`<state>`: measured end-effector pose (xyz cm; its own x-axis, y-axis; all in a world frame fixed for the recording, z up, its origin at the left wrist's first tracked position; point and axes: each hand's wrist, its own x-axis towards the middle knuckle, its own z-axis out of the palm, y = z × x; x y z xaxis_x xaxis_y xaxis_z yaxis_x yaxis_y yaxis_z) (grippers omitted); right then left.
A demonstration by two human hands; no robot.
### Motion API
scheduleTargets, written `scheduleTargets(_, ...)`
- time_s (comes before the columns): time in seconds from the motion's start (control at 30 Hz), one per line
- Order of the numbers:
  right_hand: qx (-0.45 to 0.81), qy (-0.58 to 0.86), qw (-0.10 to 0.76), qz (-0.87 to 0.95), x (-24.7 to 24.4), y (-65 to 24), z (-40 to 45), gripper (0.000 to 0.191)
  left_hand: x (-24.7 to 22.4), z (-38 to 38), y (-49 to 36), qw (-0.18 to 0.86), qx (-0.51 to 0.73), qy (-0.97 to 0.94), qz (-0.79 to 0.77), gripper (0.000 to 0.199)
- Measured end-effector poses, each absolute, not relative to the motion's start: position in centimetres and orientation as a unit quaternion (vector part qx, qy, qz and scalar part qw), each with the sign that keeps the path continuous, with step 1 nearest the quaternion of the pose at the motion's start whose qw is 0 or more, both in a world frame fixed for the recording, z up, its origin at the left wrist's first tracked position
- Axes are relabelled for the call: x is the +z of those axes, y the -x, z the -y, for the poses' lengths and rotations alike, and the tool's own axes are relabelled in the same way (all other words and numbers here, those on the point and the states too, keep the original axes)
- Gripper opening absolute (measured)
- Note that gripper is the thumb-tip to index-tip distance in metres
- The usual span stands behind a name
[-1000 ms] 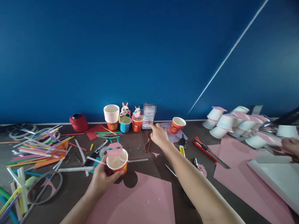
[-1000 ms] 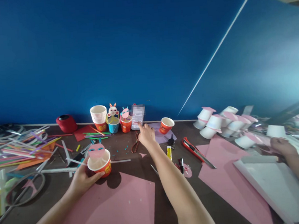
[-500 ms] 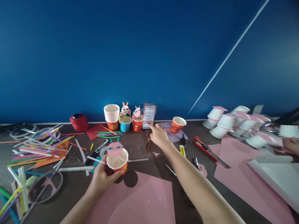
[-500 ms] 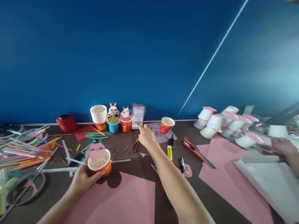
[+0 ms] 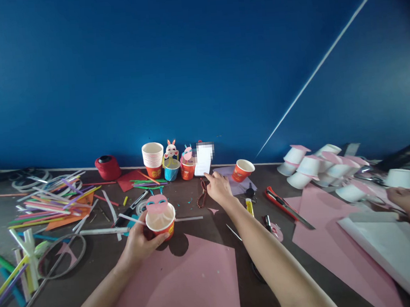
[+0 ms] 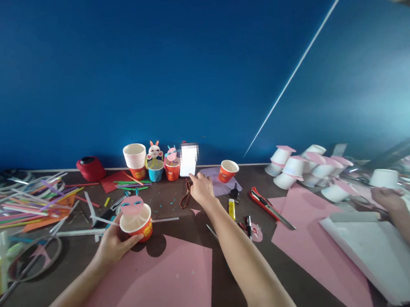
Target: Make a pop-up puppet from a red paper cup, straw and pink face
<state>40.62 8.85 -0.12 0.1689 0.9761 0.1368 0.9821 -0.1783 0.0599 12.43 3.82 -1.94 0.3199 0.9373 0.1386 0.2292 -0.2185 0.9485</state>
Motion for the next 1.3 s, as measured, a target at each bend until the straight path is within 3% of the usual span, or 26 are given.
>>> scheduleTargets(0.4, -0.072, 0.777, 0.033, 0.625, 0.1, -40.7, -8.6, 0.05, -2.1, -4.0, -12.4, 0.437, 0.402, -0.677, -0.436, 0.049)
scheduleTargets(0.73, -0.064, 0.771, 0.028, 0.633, 0.1, -40.3, -8.8, 0.053, -2.5, -3.9, -12.3, 0.429, 0.395, -0.678, -0.447, 0.062)
scheduleTargets(1.3, -0.058, 0.778, 0.011, 0.625, -0.7, -41.0, -8.2, 0.042, -3.5, -4.1, -12.1, 0.41, 0.41, -0.675, -0.455, 0.058)
